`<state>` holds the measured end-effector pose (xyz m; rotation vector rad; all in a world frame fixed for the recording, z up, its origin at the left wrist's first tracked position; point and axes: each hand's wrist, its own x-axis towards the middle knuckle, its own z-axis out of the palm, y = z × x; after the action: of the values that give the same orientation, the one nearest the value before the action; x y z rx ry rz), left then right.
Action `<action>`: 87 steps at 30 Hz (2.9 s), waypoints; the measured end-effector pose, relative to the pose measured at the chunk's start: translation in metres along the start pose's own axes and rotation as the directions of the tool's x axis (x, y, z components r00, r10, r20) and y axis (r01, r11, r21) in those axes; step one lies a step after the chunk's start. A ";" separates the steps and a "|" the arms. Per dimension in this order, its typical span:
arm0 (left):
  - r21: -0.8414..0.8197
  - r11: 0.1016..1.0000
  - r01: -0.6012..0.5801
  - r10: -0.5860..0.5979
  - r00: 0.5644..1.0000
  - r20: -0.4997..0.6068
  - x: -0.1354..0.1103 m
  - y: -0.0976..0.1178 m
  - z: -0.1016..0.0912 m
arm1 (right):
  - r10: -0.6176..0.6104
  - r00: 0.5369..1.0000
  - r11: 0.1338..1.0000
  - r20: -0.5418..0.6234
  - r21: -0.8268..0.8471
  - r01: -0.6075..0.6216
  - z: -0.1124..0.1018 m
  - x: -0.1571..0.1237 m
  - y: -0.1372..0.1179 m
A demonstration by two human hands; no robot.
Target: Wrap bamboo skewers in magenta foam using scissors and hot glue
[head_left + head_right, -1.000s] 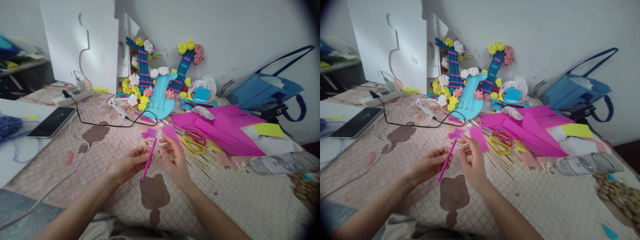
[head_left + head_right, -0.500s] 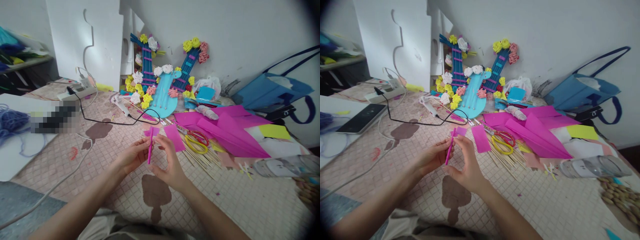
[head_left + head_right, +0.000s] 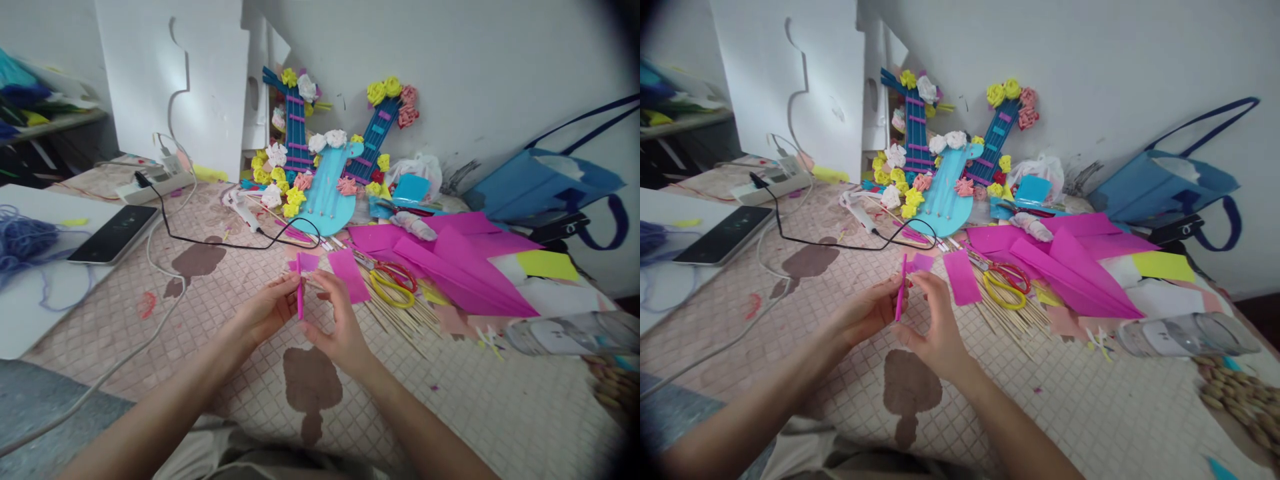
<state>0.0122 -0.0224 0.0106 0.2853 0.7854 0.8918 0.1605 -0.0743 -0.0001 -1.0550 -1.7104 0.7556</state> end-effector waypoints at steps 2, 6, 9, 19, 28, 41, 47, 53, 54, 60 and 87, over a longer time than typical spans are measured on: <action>-0.008 1.000 -0.008 0.008 1.000 0.000 0.000 -0.001 -0.001 | -0.022 1.000 0.999 0.001 -0.040 0.022 0.001 0.001 0.000; -0.019 0.999 -0.029 0.029 1.000 -0.005 0.001 -0.001 -0.005 | -0.018 1.000 0.998 -0.005 -0.057 0.017 0.002 0.000 -0.001; -0.028 0.998 -0.060 0.060 0.998 -0.005 0.002 -0.001 -0.006 | -0.023 0.998 0.994 -0.066 -0.105 0.016 0.003 -0.002 -0.001; -0.111 0.961 -0.255 0.251 0.967 -0.052 0.010 0.000 -0.004 | -0.154 0.988 0.956 -0.019 -0.254 0.144 0.009 -0.009 -0.001; -0.111 0.957 -0.267 0.261 0.963 -0.065 0.011 -0.004 -0.004 | -0.080 0.992 0.969 -0.097 -0.242 0.055 0.010 -0.007 0.002; -0.066 0.983 -0.171 0.172 0.985 0.005 0.008 -0.007 -0.004 | -0.127 0.990 0.972 -0.066 -0.207 0.111 0.004 -0.001 0.006; -0.020 0.992 -0.121 0.122 0.991 0.055 0.007 -0.007 -0.009 | -0.123 0.992 0.982 -0.026 -0.149 0.118 0.000 0.001 0.006; 0.065 0.981 -0.181 0.170 0.974 0.148 0.004 -0.010 -0.009 | -0.044 0.999 0.997 -0.027 -0.070 0.042 0.000 0.000 0.003; 0.087 0.975 -0.205 0.189 0.968 0.167 0.004 -0.011 -0.009 | -0.020 0.999 0.997 -0.042 -0.070 0.017 0.001 0.000 0.003; 0.187 0.932 -0.310 0.279 0.944 0.176 0.003 -0.016 -0.005 | 0.087 0.987 0.989 -0.138 -0.111 -0.103 0.007 0.000 0.010; 0.291 0.928 -0.234 0.219 0.972 0.085 0.005 -0.001 -0.028 | -0.034 0.988 0.602 0.152 -0.786 0.141 -0.006 0.136 0.077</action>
<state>-0.0049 -0.0220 -0.0115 0.6759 0.8516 0.9772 0.1666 0.0821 -0.0086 -1.5149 -2.2622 -0.0877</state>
